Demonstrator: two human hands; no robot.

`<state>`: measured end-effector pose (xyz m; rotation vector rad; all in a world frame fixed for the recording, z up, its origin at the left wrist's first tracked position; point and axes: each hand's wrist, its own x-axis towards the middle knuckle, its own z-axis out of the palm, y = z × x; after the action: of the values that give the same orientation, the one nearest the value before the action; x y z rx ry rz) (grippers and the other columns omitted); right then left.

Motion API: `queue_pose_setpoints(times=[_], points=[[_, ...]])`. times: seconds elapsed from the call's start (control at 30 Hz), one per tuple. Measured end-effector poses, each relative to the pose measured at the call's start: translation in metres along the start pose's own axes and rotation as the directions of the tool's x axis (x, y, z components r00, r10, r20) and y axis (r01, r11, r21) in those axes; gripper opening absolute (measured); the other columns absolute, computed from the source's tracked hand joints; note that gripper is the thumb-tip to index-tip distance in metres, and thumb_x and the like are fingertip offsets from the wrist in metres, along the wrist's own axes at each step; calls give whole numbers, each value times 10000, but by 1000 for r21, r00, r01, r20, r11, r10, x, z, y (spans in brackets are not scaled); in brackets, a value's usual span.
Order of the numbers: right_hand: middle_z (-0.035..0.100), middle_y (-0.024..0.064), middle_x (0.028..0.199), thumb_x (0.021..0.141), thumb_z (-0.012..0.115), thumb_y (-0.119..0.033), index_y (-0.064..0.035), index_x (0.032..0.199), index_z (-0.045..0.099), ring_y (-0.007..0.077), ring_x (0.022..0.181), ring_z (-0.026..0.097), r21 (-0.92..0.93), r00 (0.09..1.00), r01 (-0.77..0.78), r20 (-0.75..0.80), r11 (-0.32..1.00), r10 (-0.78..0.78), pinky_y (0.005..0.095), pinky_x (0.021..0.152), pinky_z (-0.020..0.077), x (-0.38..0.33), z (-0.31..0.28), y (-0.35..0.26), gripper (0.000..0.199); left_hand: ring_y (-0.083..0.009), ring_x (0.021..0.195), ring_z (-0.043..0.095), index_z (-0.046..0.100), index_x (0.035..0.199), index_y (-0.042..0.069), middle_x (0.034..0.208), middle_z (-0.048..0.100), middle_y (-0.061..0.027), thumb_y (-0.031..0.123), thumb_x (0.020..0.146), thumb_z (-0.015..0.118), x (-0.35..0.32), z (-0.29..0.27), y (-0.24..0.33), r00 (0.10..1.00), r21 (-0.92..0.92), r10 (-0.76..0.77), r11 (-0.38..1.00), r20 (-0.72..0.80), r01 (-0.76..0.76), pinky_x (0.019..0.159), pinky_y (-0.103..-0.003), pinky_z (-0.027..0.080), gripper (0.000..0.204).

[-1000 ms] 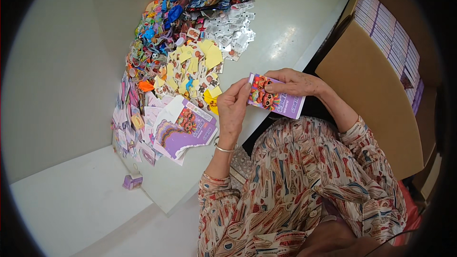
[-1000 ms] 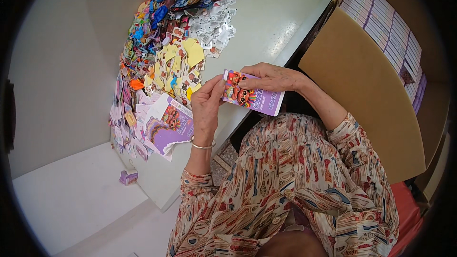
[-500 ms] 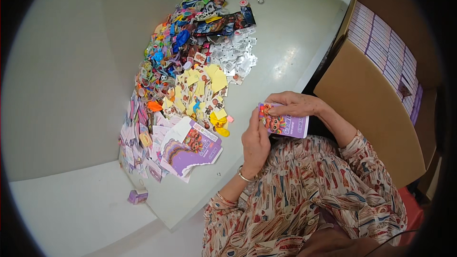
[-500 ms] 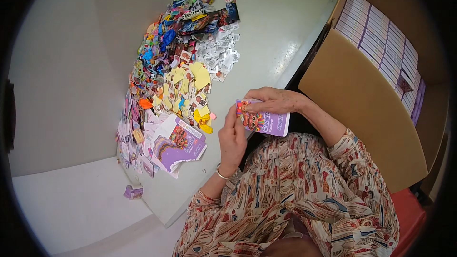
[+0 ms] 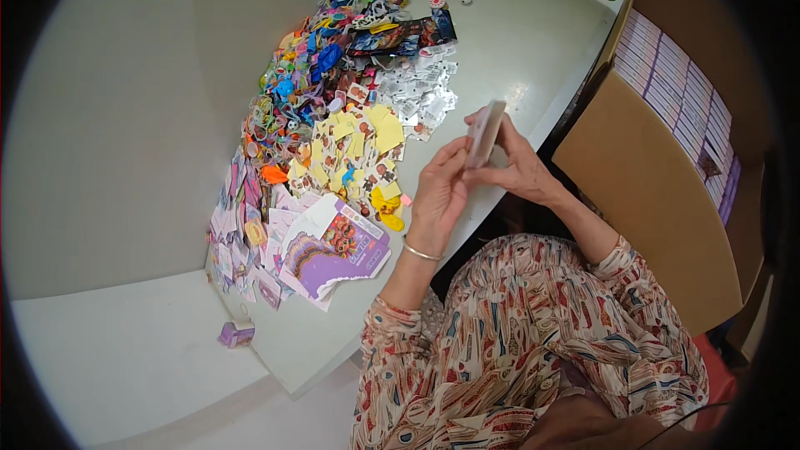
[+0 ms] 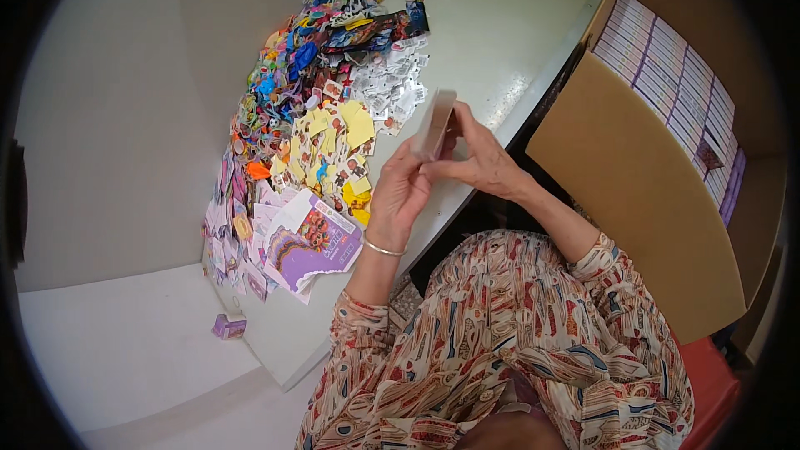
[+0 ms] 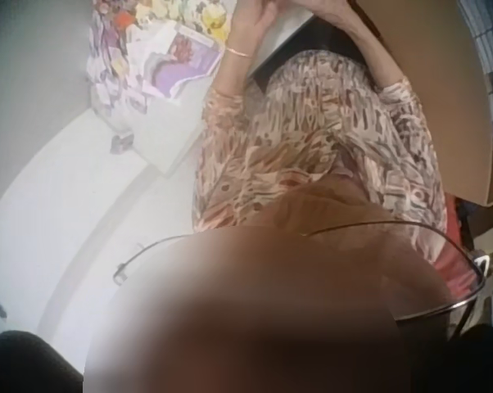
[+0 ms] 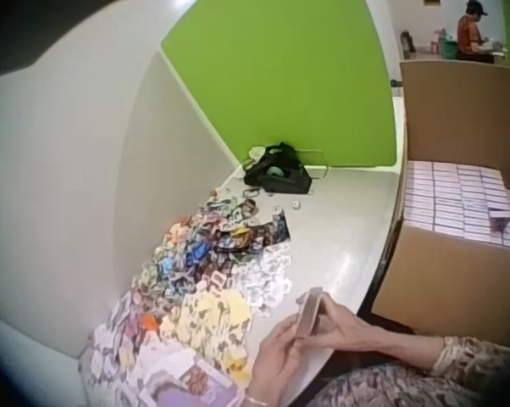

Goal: Sort and organize various small colorful packaged items on a workspace table.

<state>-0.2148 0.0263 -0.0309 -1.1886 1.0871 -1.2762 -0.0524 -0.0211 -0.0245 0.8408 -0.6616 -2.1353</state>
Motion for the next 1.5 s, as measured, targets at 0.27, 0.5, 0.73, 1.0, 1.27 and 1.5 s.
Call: queue_pose_setpoints(times=[0.27,0.5,0.73,1.0,1.27,1.5], points=[[503,130,1286,763,783,-185,-32,1346,367,238,1210,502,-179,997,4,-78,984,-18,362,1038,391,-3,0,6,733,-125,853,618,562,1169,-59,978,670,-96,87,958,548,-3,19,-13,973,315,154,944,-170,-95,779,-245,493,256],[506,108,1258,754,767,-138,-38,1351,374,209,1172,518,-47,995,31,-96,998,-36,355,1019,413,-3,-11,5,722,-91,815,624,619,1077,-7,989,679,-69,116,974,537,21,-13,2,958,744,284,630,48,-225,723,-243,490,181],[500,205,1237,746,739,-150,7,1345,352,291,1092,569,-389,961,5,-254,921,-112,376,958,452,5,-32,5,731,-305,828,565,690,944,63,907,653,-108,171,793,710,61,-38,36,726,870,502,-403,470,-285,758,-412,449,187],[465,205,1197,703,701,-71,0,1352,331,378,1086,511,-700,938,-4,-250,714,-239,399,957,431,5,-43,9,751,-306,819,569,689,870,76,858,645,-92,162,772,727,88,-50,32,644,788,513,-566,567,-243,727,-418,452,136],[472,199,1134,705,688,-20,-6,1304,348,390,1055,514,-813,977,-123,-200,569,-75,443,900,460,9,-34,-17,689,-75,759,608,707,967,5,842,668,10,192,895,673,66,-58,76,883,905,459,327,101,-273,673,-226,450,204],[491,194,1119,688,705,7,-4,1262,369,373,1019,539,-880,987,-65,-125,471,-98,429,886,496,20,-23,-14,665,-79,682,614,679,1027,29,824,652,3,162,902,664,40,-49,92,958,628,260,767,-118,-131,605,-210,512,183]])
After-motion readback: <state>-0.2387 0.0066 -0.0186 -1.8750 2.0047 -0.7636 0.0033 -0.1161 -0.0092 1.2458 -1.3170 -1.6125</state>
